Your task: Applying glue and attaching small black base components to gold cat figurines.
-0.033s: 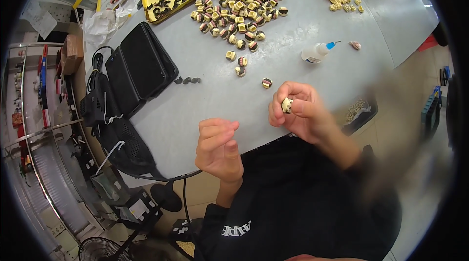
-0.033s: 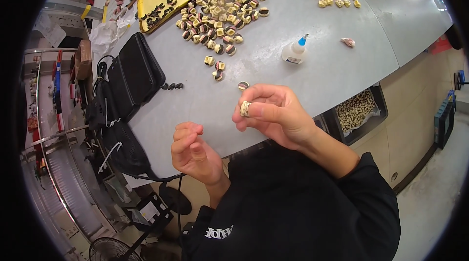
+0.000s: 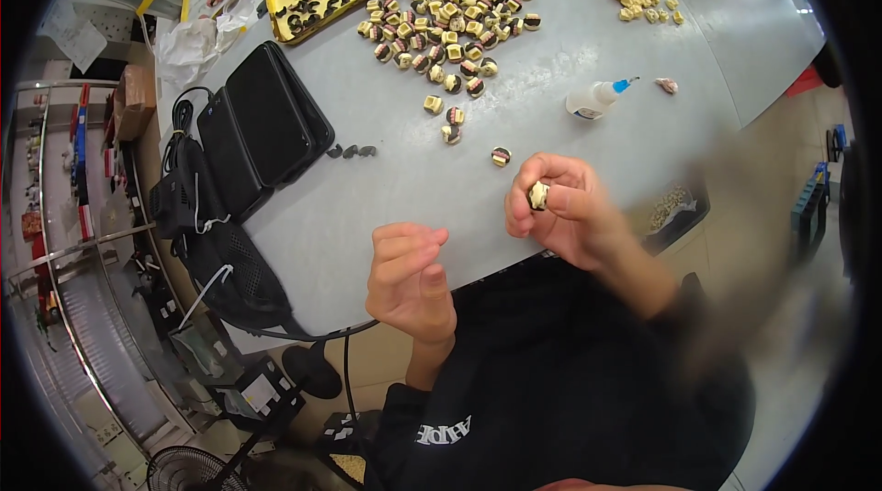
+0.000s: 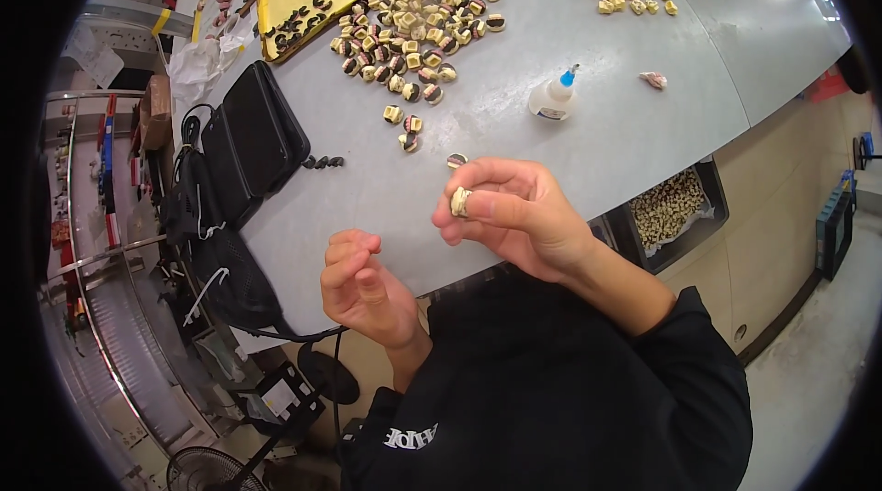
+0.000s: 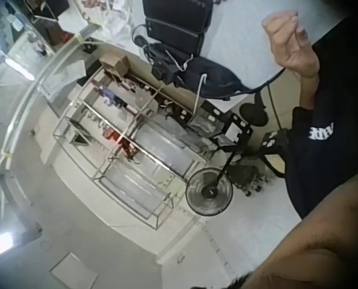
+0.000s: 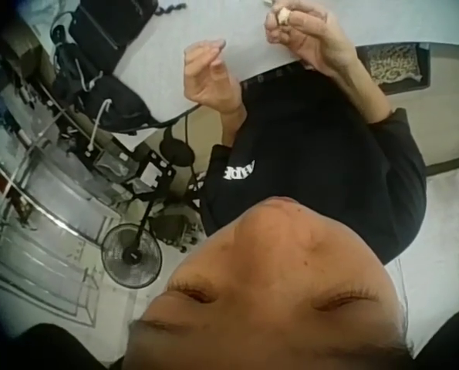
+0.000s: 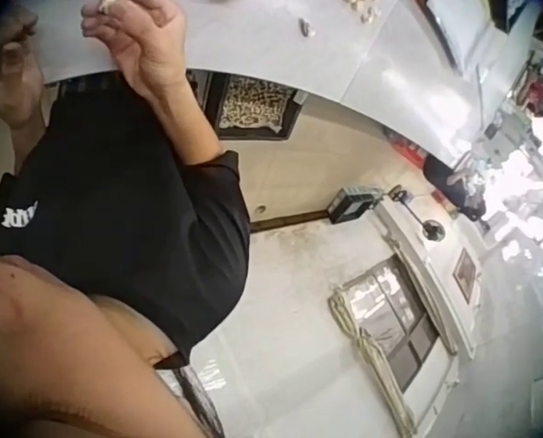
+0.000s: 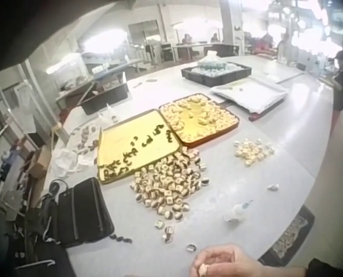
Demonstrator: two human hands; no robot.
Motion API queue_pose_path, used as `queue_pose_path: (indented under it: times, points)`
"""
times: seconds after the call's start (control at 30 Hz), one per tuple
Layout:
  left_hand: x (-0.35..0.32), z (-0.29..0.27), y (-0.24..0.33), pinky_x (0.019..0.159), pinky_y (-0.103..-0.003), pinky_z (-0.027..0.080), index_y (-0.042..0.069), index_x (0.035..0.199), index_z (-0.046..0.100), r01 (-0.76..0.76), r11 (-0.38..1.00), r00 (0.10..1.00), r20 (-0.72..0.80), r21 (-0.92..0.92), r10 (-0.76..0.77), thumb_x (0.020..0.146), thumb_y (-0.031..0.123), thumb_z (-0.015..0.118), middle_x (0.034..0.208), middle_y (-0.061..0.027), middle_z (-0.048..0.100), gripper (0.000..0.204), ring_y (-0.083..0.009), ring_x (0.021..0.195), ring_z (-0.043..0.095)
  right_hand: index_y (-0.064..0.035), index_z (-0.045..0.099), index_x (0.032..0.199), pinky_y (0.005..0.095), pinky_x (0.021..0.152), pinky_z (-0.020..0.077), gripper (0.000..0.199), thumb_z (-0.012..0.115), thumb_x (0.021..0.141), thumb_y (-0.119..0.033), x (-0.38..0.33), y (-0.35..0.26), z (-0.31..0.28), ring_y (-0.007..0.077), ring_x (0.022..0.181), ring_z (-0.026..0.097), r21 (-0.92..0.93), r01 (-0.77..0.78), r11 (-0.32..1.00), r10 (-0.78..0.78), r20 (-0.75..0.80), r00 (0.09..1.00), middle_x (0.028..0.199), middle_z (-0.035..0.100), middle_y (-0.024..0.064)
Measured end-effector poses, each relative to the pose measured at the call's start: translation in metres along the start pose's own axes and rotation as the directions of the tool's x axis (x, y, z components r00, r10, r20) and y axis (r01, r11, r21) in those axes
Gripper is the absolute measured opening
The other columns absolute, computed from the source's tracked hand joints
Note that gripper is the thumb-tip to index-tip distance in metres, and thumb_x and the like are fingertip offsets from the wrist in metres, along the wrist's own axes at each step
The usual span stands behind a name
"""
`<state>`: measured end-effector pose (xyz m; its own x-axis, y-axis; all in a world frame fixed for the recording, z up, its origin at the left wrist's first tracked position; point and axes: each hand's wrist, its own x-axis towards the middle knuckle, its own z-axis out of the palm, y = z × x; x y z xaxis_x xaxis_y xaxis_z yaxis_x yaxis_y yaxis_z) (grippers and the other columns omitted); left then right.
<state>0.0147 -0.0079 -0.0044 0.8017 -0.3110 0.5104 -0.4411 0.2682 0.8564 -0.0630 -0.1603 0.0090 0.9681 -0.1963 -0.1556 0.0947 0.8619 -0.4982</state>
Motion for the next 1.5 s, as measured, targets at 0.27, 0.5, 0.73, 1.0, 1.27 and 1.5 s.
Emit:
queue_pose_path:
  times: [0.27, 0.5, 0.73, 1.0, 1.27, 1.5]
  points:
    - [0.004, 0.003, 0.001, 0.074, -0.033, 0.041, 0.0, 0.091, 0.058, 0.034, 0.999, 0.999, -0.008, 0.035, -0.033, 0.087, 0.014, 0.057, 0.089, -0.0099, 0.06, 0.014, -0.0221, 0.083, 0.051, 0.0001, 0.053, 0.099, 0.0265, 0.063, 0.0477, 0.019, 0.059, 0.082, -0.001, -0.001, -0.008, 0.009, 0.0153, 0.073, 0.057, -0.195, 0.001, 0.981, -0.023, -0.11, 0.994, 0.091, 0.061, 0.014]
    - [0.02, 0.006, 0.01, 0.082, -0.031, 0.042, -0.002, 0.096, 0.062, 0.224, 0.889, 0.953, 0.102, 0.4, -0.286, 0.086, 0.005, 0.056, 0.093, -0.0105, 0.061, 0.014, -0.0207, 0.09, 0.055, -0.0001, 0.057, 0.103, 0.0289, 0.071, 0.0493, 0.029, 0.062, 0.076, 0.007, 0.021, -0.01, 0.01, 0.0167, 0.08, 0.058, -0.956, 0.293, 0.028, -0.666, 0.201, 0.718, 0.102, 0.058, 0.011]
    - [0.05, -0.005, 0.01, 0.081, -0.032, 0.043, 0.003, 0.1, 0.064, 0.027, 0.618, 0.982, 0.096, 0.786, -0.164, 0.08, 0.002, 0.06, 0.099, -0.0081, 0.059, 0.02, -0.0225, 0.093, 0.053, -0.0011, 0.06, 0.101, 0.0339, 0.072, 0.0504, 0.031, 0.063, 0.071, 0.008, 0.001, -0.013, 0.004, 0.0271, 0.089, 0.059, -0.934, 0.294, -0.202, -0.315, 0.347, 0.883, 0.106, 0.058, 0.0139]
    - [0.065, -0.008, -0.006, 0.079, -0.033, 0.042, 0.005, 0.098, 0.065, -0.019, 0.478, 0.988, 0.091, 0.878, -0.128, 0.077, 0.001, 0.063, 0.102, -0.0071, 0.056, 0.022, -0.0241, 0.092, 0.05, -0.0006, 0.059, 0.1, 0.0303, 0.07, 0.0497, 0.032, 0.061, 0.071, 0.011, 0.007, -0.022, 0.007, 0.0261, 0.082, 0.061, -0.871, 0.456, -0.18, -0.453, 0.485, 0.748, 0.101, 0.061, 0.015]
    - [0.068, 0.0, -0.017, 0.078, -0.033, 0.042, 0.005, 0.085, 0.069, -0.11, 0.524, 0.982, 0.174, 0.844, -0.075, 0.07, -0.002, 0.067, 0.086, -0.0049, 0.061, 0.017, -0.0257, 0.088, 0.049, 0.0032, 0.058, 0.094, 0.0285, 0.064, 0.05, 0.025, 0.051, 0.074, 0.016, -0.021, -0.033, -0.023, 0.0212, 0.071, 0.06, -0.858, 0.483, -0.178, -0.677, 0.462, 0.572, 0.091, 0.063, 0.0173]
    - [0.055, -0.006, -0.001, 0.077, -0.033, 0.045, -0.002, 0.082, 0.058, -0.064, 0.705, 0.984, 0.163, 0.707, -0.074, 0.077, -0.005, 0.056, 0.092, -0.0129, 0.059, 0.006, -0.0247, 0.084, 0.054, 0.0026, 0.054, 0.095, 0.0264, 0.074, 0.0476, 0.017, 0.05, 0.08, 0.012, -0.03, -0.058, -0.029, 0.0172, 0.08, 0.057, -0.898, 0.412, -0.156, -0.863, 0.327, 0.386, 0.099, 0.059, 0.0172]
